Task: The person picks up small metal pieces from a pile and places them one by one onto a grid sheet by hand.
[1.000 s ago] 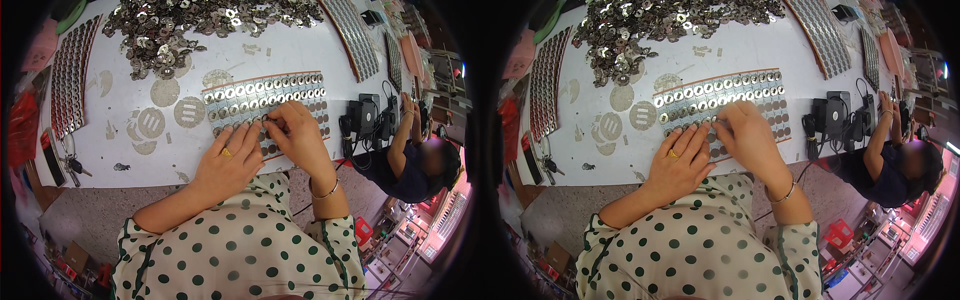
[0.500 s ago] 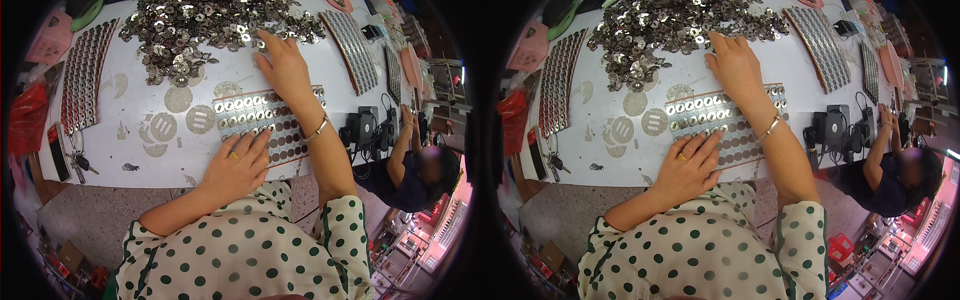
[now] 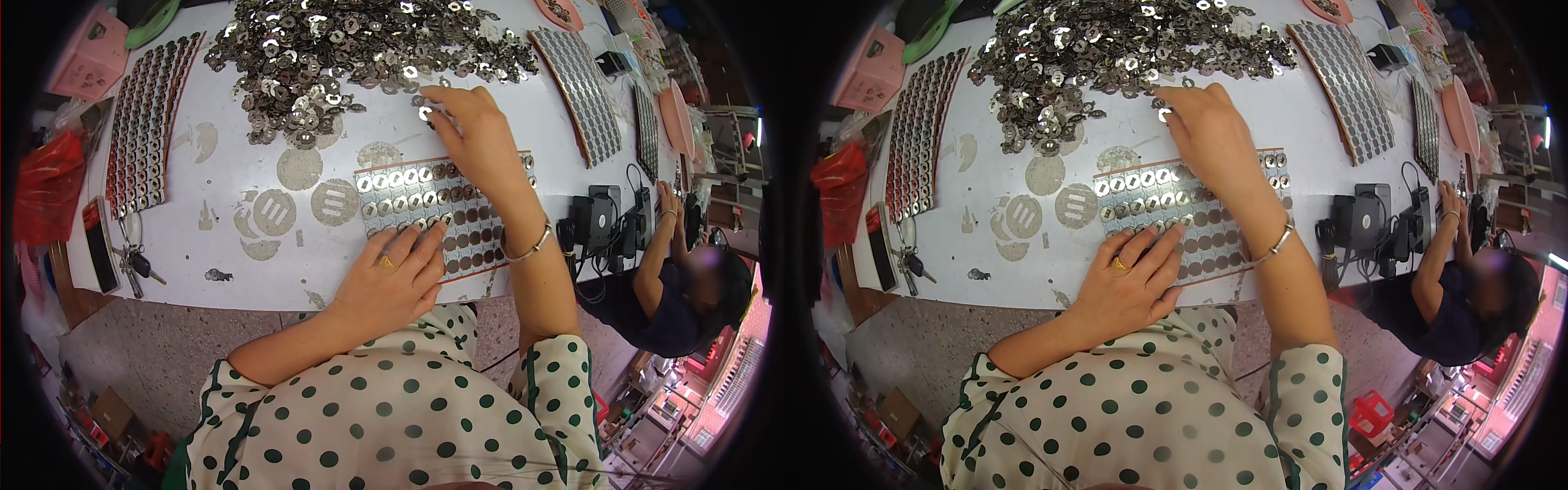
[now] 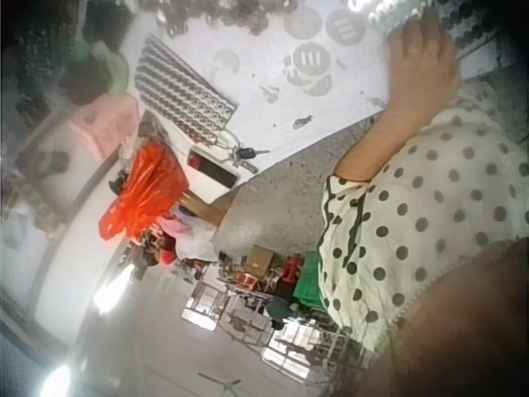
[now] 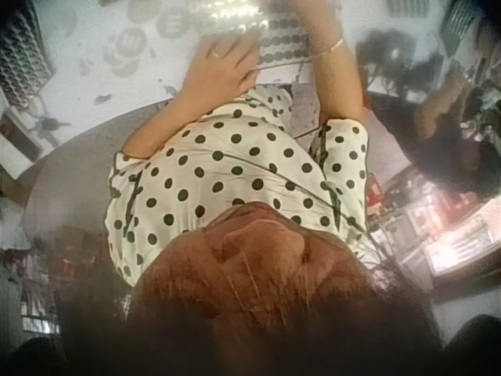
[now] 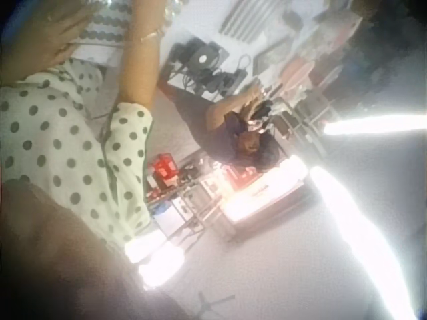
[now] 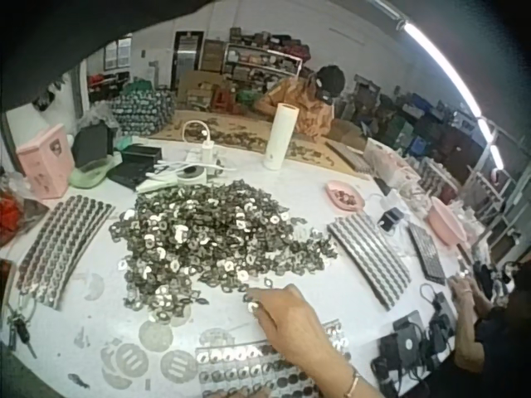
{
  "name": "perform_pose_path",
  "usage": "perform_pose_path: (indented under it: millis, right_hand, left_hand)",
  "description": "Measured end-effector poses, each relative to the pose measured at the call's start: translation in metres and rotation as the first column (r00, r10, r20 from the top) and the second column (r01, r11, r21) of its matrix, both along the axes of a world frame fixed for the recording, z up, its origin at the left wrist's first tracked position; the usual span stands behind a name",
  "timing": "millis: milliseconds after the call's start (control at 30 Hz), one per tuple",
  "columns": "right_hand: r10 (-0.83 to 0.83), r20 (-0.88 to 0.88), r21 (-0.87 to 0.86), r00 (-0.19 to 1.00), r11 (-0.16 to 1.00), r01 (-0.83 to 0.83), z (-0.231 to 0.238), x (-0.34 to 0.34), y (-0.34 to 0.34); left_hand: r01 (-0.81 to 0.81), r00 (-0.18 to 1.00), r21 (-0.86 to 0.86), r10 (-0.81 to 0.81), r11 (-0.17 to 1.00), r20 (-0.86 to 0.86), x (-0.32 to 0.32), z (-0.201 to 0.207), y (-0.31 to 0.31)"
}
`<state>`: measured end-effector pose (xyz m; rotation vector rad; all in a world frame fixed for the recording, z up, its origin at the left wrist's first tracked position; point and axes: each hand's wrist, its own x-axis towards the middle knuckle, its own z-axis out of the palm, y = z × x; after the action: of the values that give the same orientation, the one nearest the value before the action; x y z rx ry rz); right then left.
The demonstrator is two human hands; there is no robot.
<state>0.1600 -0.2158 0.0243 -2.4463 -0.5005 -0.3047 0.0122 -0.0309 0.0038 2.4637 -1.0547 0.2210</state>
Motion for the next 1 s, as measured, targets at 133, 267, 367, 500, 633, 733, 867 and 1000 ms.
perform_pose_path:
  millis: [133, 267, 367, 500, 633, 733, 867, 1000]
  right_hand:
    - [0.067, -0.002, -0.034, 0.998, 0.997, -0.067, -0.007, 0.002, 0.002]
    - [0.043, -0.181, 0.259, 0.983, 0.966, 0.005, 0.004, -0.009, -0.004]
    - [0.022, -0.247, 0.400, 0.969, 0.913, 0.082, 0.009, -0.027, -0.013]
    - [0.223, -0.596, 0.750, 0.772, 0.499, 0.434, 0.018, -0.054, -0.027]
    - [0.497, -0.596, 0.785, 0.630, 0.199, 0.586, 0.013, -0.076, -0.050]
    - [0.275, -0.731, 0.648, 0.625, 0.568, 0.507, 0.015, -0.091, -0.052]
    - [-0.014, -0.791, 0.242, 0.612, 0.911, 0.334, 0.021, -0.101, -0.046]
    - [-0.028, -0.637, 0.214, 0.771, 0.954, 0.211, 0.014, -0.106, -0.042]
  left_hand:
    - [-0.011, 1.000, -0.019, 0.011, 1.000, -0.007, -0.001, -0.001, -0.001]
    - [-0.011, 0.999, -0.040, 0.010, 0.999, -0.033, -0.002, 0.000, 0.000]
    - [-0.013, 0.999, -0.055, 0.011, 0.998, -0.034, -0.001, -0.001, 0.000]
    - [0.008, 0.999, -0.056, -0.011, 0.998, -0.046, 0.000, 0.002, 0.001]
    - [0.032, 0.999, -0.039, -0.034, 0.999, -0.039, 0.002, 0.001, -0.001]
    - [0.029, 0.998, -0.040, -0.031, 0.999, -0.056, 0.002, -0.001, -0.002]
    - [0.026, 0.999, -0.031, -0.027, 0.999, -0.034, 0.001, -0.002, -0.004]
    - [0.026, 0.999, -0.030, -0.027, 0.999, -0.036, 0.002, -0.003, -0.004]
